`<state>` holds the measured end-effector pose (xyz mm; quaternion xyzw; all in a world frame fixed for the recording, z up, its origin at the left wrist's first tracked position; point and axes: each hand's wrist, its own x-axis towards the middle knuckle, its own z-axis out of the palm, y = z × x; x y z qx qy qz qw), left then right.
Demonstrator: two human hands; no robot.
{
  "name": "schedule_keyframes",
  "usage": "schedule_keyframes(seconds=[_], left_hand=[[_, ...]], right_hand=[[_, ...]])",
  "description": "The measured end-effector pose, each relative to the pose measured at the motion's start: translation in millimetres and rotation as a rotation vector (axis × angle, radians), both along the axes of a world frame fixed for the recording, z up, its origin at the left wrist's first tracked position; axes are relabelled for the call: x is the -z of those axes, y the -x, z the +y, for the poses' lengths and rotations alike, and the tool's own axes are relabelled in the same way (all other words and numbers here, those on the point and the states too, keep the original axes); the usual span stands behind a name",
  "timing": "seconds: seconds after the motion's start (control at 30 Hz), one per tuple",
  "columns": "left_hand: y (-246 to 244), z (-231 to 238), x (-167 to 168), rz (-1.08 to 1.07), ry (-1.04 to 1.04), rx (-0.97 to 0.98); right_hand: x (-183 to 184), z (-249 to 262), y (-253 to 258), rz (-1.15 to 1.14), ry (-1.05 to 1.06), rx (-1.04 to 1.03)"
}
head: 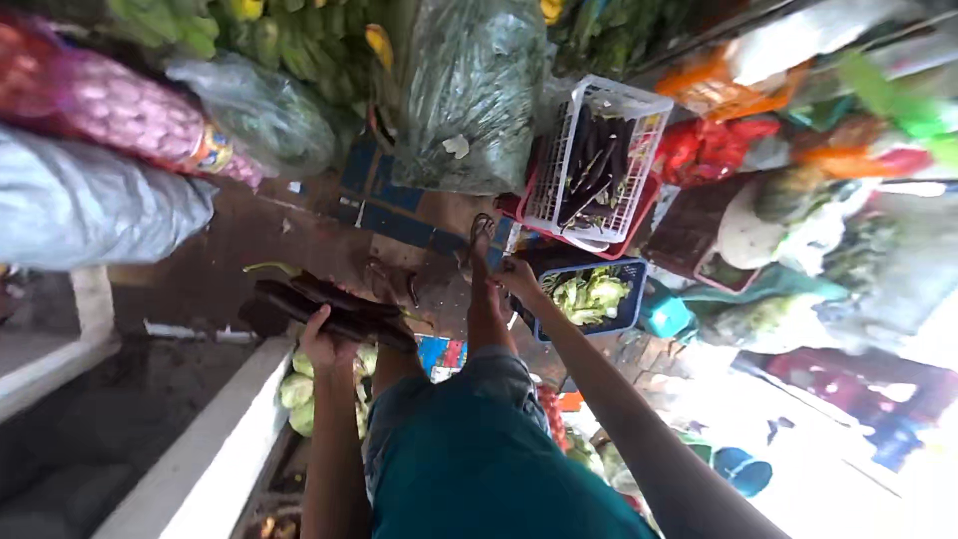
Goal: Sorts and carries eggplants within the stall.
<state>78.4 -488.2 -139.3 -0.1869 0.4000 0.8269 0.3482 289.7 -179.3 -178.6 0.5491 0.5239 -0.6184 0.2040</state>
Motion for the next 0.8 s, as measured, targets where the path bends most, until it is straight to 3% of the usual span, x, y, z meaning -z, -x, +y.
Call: schedule_keyframes(seconds=[0.13,0.23,0.3,0.37,0.4,0.43,0.47,0.57,0.63,0.67,0.7,0.8], left_hand=[[34,-29,54,-0.150,-0.183,0.147],[34,-47,85,-0.268,-0.131,0.177],[17,-65,118,-0.317,-0.061,0.139],[-7,-85,162,-0.354,-0.070,0.111],[-22,-101,187,-0.387,-0.096,0.100],[-38,-119,209,-0.428,-0.080,0.082],[-53,-138,230,-0.462,-0.045,0.067],[-84,-169,272,-0.450,0.037,0.057],[-85,-168,279,-0.377,0.176,0.097],[-81,-166,281,-0.346,0.199,0.144],[-76,-165,284,-0.329,0.196,0.188],[-74,-169,295,-0.342,0.123,0.283]], right_hand=[[75,-59,21,0.018,0.011,0.137],[135,-105,54,-0.176,0.010,-0.039],[162,-126,93,-0.372,0.202,-0.198],[257,-178,43,-0.032,-0.106,-0.346],[298,-201,28,-0.004,-0.150,-0.390],[318,-213,37,-0.175,-0.010,-0.474],[340,-209,63,-0.451,0.335,-0.531],[461,-268,-3,-0.195,0.040,-0.432],[531,-315,-43,-0.004,-0.358,-0.486],[525,-303,-11,-0.226,-0.018,-0.522],[530,-301,13,-0.407,0.155,-0.489],[568,-327,28,-0.613,0.144,-0.413]])
